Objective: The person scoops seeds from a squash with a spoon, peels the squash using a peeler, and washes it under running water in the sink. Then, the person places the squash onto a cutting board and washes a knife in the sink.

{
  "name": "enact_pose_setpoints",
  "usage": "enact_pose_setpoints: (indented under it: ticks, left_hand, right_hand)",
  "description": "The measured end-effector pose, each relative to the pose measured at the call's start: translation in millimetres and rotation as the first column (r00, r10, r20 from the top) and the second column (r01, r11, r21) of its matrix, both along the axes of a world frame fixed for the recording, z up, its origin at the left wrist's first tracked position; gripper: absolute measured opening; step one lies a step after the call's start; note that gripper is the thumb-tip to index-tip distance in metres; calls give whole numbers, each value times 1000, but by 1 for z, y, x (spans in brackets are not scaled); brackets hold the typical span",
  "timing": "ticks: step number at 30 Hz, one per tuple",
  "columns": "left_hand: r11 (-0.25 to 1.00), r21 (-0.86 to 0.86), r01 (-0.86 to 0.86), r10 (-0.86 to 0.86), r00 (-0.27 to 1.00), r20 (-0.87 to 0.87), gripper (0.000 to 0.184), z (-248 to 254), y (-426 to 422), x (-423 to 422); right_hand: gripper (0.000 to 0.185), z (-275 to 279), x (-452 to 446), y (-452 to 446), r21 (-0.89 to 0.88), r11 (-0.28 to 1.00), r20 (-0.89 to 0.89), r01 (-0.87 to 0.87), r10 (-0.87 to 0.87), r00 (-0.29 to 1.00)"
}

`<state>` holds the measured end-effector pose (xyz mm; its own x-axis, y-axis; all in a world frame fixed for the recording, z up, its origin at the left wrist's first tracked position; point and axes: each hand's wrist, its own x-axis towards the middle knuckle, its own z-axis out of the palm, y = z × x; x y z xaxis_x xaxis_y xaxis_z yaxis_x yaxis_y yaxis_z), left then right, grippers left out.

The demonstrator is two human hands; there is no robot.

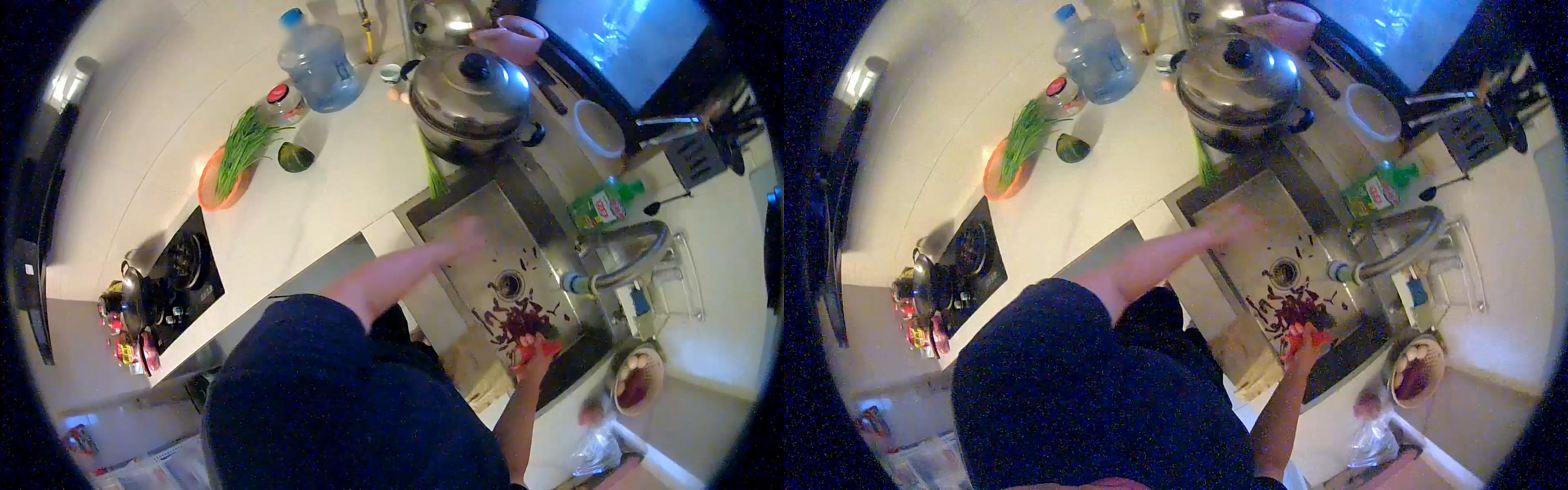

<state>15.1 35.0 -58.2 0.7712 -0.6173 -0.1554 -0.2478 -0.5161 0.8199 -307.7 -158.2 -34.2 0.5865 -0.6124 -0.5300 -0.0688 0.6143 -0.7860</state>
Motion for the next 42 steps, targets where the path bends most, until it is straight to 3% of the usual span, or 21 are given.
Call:
enact_pose_setpoints:
  ticks: [1, 4, 6, 7, 8, 10, 13, 16, 18, 19, 20, 22, 24, 28, 31, 32, 34, 35, 37, 38, 42]
  left_hand:
    - [959, 129, -251, 244, 967, 68, 60, 41, 52, 41]
    - [622, -81, -779, 783, 618, 65, 46, -39, 216, 134]
    - [384, 32, -923, 916, 385, 113, 53, -67, 318, 158]
    - [256, -14, -967, 966, 255, 29, 60, -30, 347, 160]
    - [201, 40, -979, 969, 205, 140, 70, -61, 397, 179]
    - [70, 142, -987, 991, 53, -119, 80, 27, 392, 180]
    - [-51, 87, -995, 952, -75, -298, 88, 7, 437, 227]
    - [-17, 54, -998, 793, -46, -607, 79, 1, 449, 254]
    - [123, -10, -992, 648, 88, -756, 67, 0, 452, 261]
    - [77, 13, -997, 619, 37, -785, 60, -1, 453, 270]
    - [183, -62, -981, 474, 144, -869, 59, -41, 483, 284]
    - [163, 69, -984, 514, 25, -857, 56, -1, 455, 277]
    - [233, 83, -969, 611, 79, -787, 52, 4, 437, 266]
    - [491, -271, -828, 213, 415, -884, 48, 3, 377, 228]
    - [682, -388, -620, -211, 341, -916, 53, 43, 274, 172]
    - [759, -243, -604, -123, 233, -965, 53, 16, 258, 160]
    - [858, -288, -425, -147, 333, -931, 54, 42, 174, 118]
    - [872, -370, -322, -247, 364, -898, 56, 48, 136, 94]
    - [985, -150, -86, -109, 365, -925, 57, 73, 62, 58]
    - [976, -213, -39, -185, 362, -914, 61, 70, 28, 37]
    - [995, -76, 70, -100, 476, -873, 67, 74, -78, -38]
  right_hand:
    - [26, -10, 27, 18, 44, 999, 28, -2, 1, 1000]
    - [26, -3, 55, 37, 34, 998, -3, 48, -48, 999]
    - [26, 4, 63, 36, -52, 995, -67, 84, -87, 994]
    - [25, 4, 74, 40, -98, 991, -99, 91, -101, 990]
    - [25, 6, 80, 42, -152, 984, -139, 98, -119, 983]
    - [23, 11, 90, 51, -181, 980, -197, 82, -118, 973]
    - [20, -5, 103, 64, -198, 974, -158, 109, -141, 977]
    - [19, 8, 116, 86, -212, 971, -141, 111, -143, 980]
    - [19, 35, 130, 107, -202, 967, -190, 156, -195, 962]
    - [20, 45, 136, 112, -181, 963, -213, 200, -237, 948]
    - [19, 49, 134, 116, -197, 958, -215, 206, -247, 945]
    - [18, 38, 122, 119, -216, 947, -243, 236, -287, 927]
    - [19, 39, 107, 122, -229, 928, -268, 295, -351, 897]
    - [21, 48, 80, 136, -193, 866, -147, 462, -491, 859]
    - [20, 58, 55, 141, -76, 741, 82, 667, -662, 745]
    - [20, 53, 35, 143, -55, 702, 73, 710, -706, 704]
    - [20, 24, -13, 127, -10, 624, 87, 781, -778, 622]
    - [22, -1, -46, 121, -130, 562, 49, 817, -819, 572]
    - [23, -3, -82, 109, -210, 450, -54, 868, -892, 450]
    - [23, -4, -101, 99, -255, 400, -100, 880, -916, 387]
    - [24, -29, -183, 61, -56, 246, -144, 968, -961, 236]
